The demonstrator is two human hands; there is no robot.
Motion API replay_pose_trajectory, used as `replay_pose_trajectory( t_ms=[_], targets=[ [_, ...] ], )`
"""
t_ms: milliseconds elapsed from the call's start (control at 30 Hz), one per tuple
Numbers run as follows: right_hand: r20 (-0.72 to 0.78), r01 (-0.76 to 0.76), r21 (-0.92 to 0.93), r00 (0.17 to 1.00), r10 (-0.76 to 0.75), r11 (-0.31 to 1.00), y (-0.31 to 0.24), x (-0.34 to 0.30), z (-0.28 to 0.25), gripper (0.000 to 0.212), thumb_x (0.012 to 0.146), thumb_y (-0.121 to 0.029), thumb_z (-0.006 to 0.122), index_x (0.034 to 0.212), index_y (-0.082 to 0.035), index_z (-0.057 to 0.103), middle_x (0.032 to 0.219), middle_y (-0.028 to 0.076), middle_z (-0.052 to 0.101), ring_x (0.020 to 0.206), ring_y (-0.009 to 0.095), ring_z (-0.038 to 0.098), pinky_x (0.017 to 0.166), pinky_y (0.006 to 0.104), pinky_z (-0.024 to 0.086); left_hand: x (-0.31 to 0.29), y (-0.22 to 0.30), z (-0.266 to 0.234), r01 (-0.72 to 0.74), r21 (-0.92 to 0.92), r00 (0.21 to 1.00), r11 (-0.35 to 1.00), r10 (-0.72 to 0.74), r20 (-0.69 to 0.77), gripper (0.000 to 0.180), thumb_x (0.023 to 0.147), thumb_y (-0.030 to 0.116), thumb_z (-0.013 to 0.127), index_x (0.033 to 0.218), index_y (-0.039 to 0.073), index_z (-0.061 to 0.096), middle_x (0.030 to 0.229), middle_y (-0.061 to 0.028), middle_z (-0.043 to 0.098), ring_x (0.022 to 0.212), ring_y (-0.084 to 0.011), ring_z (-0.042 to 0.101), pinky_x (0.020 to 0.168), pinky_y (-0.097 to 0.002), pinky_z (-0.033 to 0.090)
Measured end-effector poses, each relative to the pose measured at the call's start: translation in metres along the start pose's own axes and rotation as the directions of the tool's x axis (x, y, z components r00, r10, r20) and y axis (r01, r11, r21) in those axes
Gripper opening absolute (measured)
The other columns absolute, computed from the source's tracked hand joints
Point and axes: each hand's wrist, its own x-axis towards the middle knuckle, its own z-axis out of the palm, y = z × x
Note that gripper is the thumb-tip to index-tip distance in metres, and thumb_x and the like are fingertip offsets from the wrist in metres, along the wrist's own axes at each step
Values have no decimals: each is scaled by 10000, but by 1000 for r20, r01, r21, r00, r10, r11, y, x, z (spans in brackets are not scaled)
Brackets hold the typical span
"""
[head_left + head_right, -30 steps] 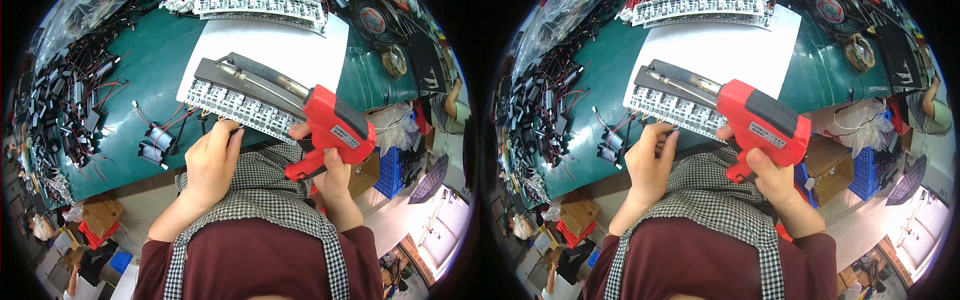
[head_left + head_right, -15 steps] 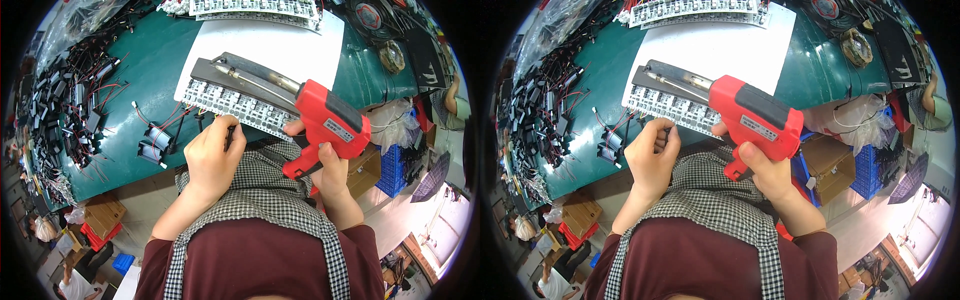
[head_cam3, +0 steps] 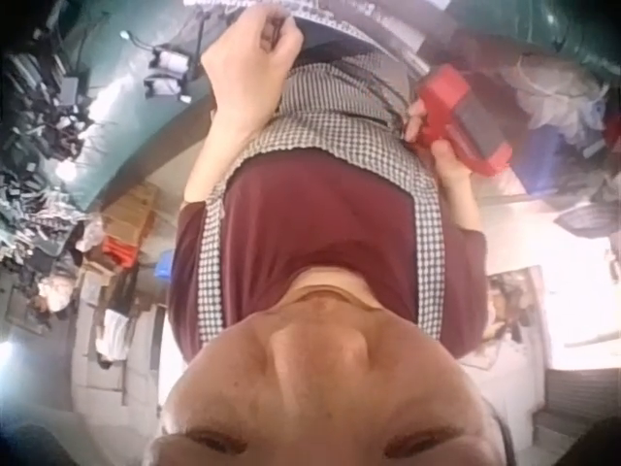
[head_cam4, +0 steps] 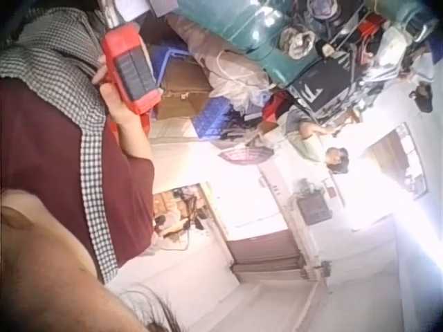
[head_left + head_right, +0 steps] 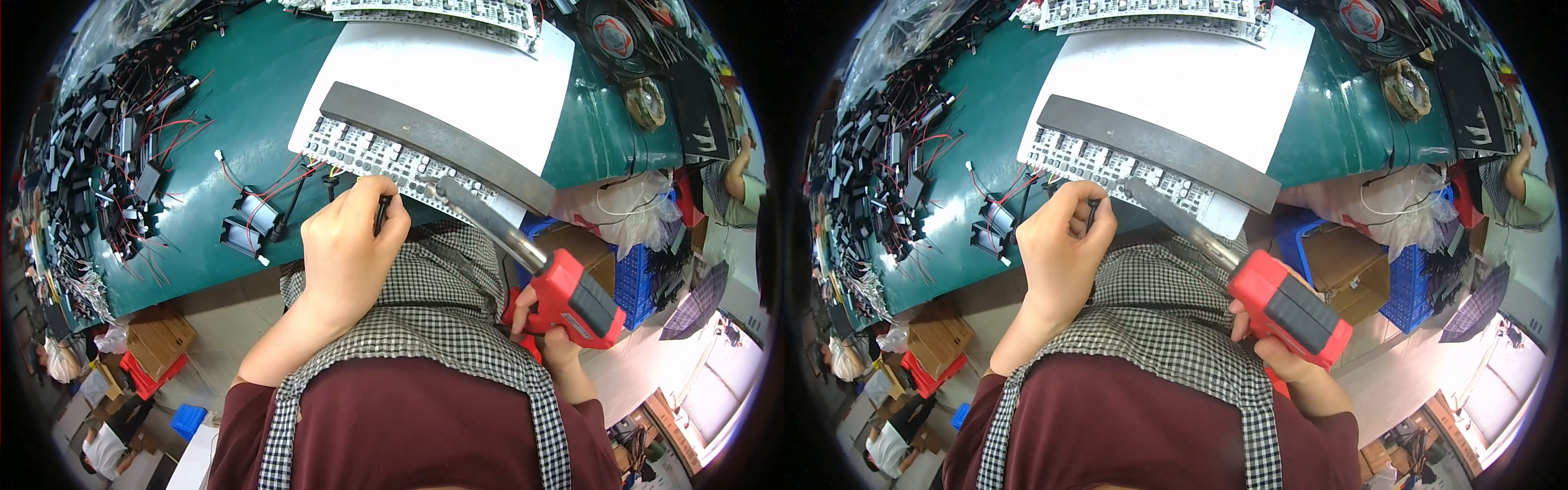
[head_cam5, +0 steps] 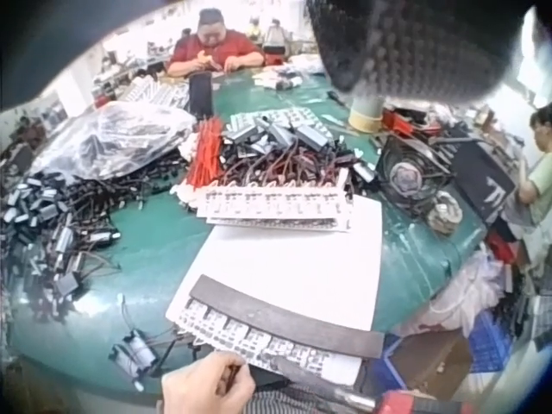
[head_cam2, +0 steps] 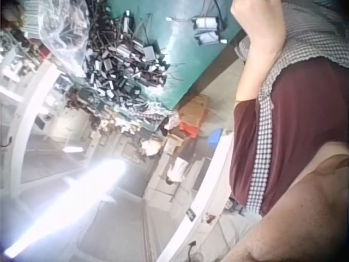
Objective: The person attaches wires to LED circuit boards using a handheld welding tool.
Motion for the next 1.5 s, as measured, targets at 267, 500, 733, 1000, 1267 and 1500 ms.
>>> replay_pose_trajectory(
  t_ms=[267,500,733,1000,1267,1500],
  targets=[
    [54,-109,9,993,108,994,0,3,1,632,769,-597,627,903,13,529,684,73,553,571,126,505,536,240,388,2,1,-1,6,-5,1000,1000,-6,6,121,728,-39,662,815,18,599,540,3,449,446,-51,385,422,-212,324],
    [87,-158,27,984,155,987,6,1,-4,582,767,-556,656,898,-6,523,703,59,535,618,134,517,578,248,403,2,3,-2,7,7,1000,1000,-7,5,121,722,-40,662,809,17,600,531,2,434,441,-53,376,418,-218,321],
    [163,-83,51,984,74,995,24,-4,-18,768,753,-272,756,1304,96,368,827,98,619,627,143,591,614,259,487,4,5,-5,-19,96,998,995,13,61,133,726,11,647,808,46,548,602,-88,572,515,-245,585,458,-337,452],
    [139,-45,202,990,17,978,23,-8,-17,814,758,-226,755,1363,78,304,952,145,619,677,160,610,644,268,506,2,5,-1,-4,55,1000,998,3,17,120,718,-32,663,801,25,595,513,-3,420,428,-67,369,410,-233,316],
    [124,-84,194,990,61,977,17,-9,-17,747,772,-270,742,1319,70,364,1014,144,600,704,159,596,642,266,489,5,8,-4,-32,117,997,993,24,69,126,725,19,647,794,51,546,600,-85,572,519,-247,584,463,-338,452],
    [11,-60,56,998,60,997,3,-2,-4,766,775,-597,619,1089,84,465,921,133,553,544,153,530,468,256,421,3,3,-7,-40,142,998,989,33,50,178,732,32,649,869,57,537,618,-88,582,527,-249,592,464,-348,454]
  ],
)
